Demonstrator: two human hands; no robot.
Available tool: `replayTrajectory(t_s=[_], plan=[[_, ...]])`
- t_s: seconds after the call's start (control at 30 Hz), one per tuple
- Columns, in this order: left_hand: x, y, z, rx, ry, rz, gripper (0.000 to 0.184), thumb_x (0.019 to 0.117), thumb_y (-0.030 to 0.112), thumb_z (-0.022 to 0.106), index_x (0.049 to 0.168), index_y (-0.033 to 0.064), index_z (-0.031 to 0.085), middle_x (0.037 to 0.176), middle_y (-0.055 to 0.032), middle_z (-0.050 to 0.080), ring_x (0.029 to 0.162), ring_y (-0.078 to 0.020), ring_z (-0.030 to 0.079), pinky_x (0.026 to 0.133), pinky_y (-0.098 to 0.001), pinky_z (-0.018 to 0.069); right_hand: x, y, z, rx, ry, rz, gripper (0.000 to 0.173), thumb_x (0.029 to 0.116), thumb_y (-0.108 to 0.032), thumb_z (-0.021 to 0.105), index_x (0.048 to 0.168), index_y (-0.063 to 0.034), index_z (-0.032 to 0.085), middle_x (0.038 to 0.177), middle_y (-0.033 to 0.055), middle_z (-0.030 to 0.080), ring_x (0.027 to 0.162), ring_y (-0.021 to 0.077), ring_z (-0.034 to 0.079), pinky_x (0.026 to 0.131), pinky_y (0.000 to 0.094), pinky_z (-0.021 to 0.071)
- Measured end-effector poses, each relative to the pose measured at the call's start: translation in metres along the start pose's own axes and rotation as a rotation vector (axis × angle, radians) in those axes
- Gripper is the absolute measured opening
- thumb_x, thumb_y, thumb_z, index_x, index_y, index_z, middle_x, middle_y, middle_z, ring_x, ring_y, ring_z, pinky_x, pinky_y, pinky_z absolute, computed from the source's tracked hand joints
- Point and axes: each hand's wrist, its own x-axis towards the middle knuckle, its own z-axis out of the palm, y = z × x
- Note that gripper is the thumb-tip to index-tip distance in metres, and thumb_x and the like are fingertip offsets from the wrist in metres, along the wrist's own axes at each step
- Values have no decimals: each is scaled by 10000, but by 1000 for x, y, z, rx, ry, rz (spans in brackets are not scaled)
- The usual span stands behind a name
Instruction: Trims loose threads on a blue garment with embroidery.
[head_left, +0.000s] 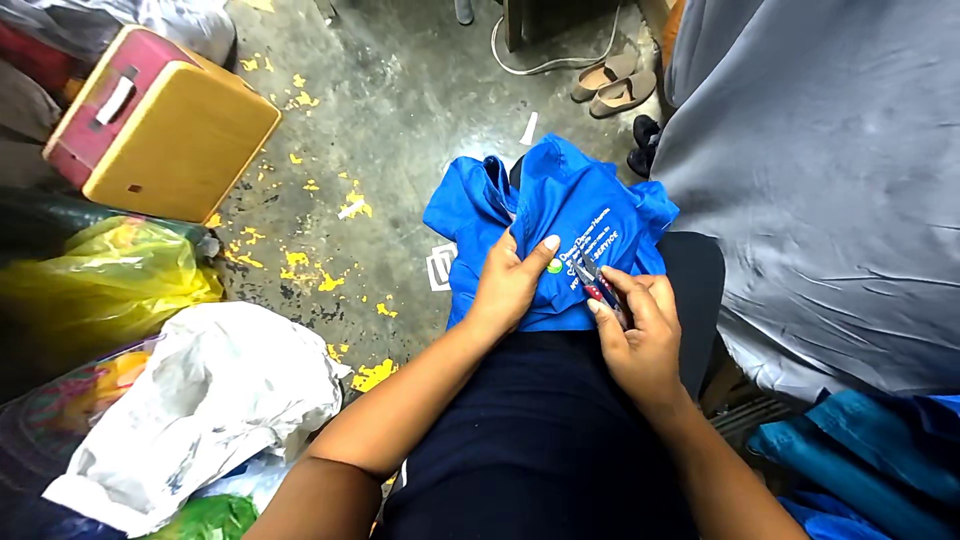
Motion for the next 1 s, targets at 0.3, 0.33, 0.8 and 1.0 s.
replayTrajectory(t_s=[0.3,0.33,0.8,1.0], plan=[[1,-2,1,20,2,28,266,1047,103,556,1301,26,534,1032,-39,692,891,-72,692,824,-279,591,-1,-1,-2,-4,-9,2,315,926,-91,634,1181,82,702,955,125,566,839,59,555,733,100,456],[1,-2,1,19,5,33,264,1048,104,555,1300,28,534,1029,-38,691,892,-71,691,826,-280,591,0,-1,-1,-4,-9,4,315,928,-88,632,1186,80,701,954,123,562,840,59,552,733,101,453],[2,-7,9,9,70,103,255,1056,113,538,1292,19,515,1021,-43,671,899,-69,680,836,-281,582,-1,0,16,117,-31,126,358,939,-64,625,1243,118,582,1060,163,569,834,50,564,730,124,473],[1,-6,14,-53,96,79,249,1058,101,530,1295,30,507,1036,-33,664,915,-68,675,844,-287,580,-3,-2,23,374,-122,249,351,987,-52,564,1285,96,455,1022,74,627,730,-46,577,658,117,494]])
